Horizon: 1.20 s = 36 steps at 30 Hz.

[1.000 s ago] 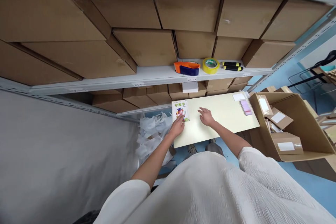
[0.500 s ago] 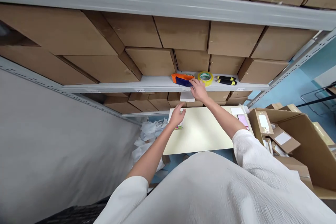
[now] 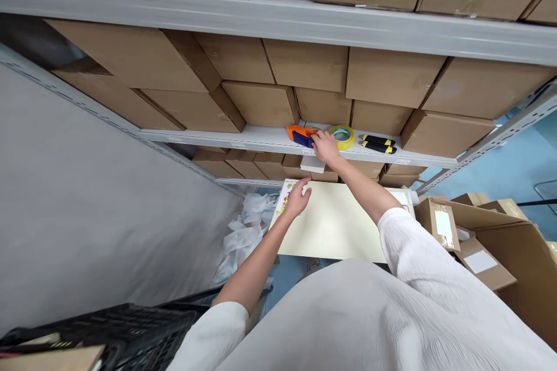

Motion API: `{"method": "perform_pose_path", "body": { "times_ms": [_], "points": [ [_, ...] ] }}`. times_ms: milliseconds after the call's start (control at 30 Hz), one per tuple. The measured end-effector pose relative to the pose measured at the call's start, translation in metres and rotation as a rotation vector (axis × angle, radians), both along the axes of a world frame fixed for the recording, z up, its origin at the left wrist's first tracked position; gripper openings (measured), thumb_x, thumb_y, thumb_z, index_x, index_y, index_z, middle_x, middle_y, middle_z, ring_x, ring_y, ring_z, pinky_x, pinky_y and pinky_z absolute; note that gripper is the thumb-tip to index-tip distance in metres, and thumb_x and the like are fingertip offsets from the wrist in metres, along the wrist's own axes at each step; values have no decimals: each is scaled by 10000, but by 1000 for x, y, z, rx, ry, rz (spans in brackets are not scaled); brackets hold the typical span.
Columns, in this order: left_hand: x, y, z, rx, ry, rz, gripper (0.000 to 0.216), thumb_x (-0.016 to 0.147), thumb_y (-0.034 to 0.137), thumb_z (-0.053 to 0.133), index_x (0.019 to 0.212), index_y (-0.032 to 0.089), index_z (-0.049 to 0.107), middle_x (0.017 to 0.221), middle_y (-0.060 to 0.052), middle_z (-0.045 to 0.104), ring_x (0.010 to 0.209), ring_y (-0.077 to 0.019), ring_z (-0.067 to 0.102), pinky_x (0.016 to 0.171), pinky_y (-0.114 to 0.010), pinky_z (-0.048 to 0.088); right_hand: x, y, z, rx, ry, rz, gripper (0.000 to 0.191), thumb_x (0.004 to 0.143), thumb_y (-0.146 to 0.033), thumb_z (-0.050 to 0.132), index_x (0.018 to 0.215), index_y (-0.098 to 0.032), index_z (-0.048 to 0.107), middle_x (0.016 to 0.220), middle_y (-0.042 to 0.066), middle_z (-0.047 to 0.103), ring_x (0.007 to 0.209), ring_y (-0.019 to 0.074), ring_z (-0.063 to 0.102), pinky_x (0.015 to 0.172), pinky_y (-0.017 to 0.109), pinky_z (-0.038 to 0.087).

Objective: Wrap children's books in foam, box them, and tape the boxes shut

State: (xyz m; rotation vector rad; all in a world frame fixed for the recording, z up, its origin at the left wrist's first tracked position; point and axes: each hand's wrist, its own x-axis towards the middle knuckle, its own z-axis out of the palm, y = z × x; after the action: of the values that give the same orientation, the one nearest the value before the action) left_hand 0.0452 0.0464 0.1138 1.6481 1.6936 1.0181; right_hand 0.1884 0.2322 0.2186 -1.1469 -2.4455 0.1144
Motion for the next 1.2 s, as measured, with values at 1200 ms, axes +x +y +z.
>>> {"method": "perform_pose_path", "body": {
  "times_ms": [1200],
  "points": [
    [50,-22,-71,-578,-726,-255,629,979,356,725,1561,259,504,1513,-144,666,1328,-307,702,1097,-507,617,114,-252,-112,-461,523,-506,444,1040,-520,576,1353,-225,690,1351,151,678,1167,290,649,1029,463,536]
  ]
}}
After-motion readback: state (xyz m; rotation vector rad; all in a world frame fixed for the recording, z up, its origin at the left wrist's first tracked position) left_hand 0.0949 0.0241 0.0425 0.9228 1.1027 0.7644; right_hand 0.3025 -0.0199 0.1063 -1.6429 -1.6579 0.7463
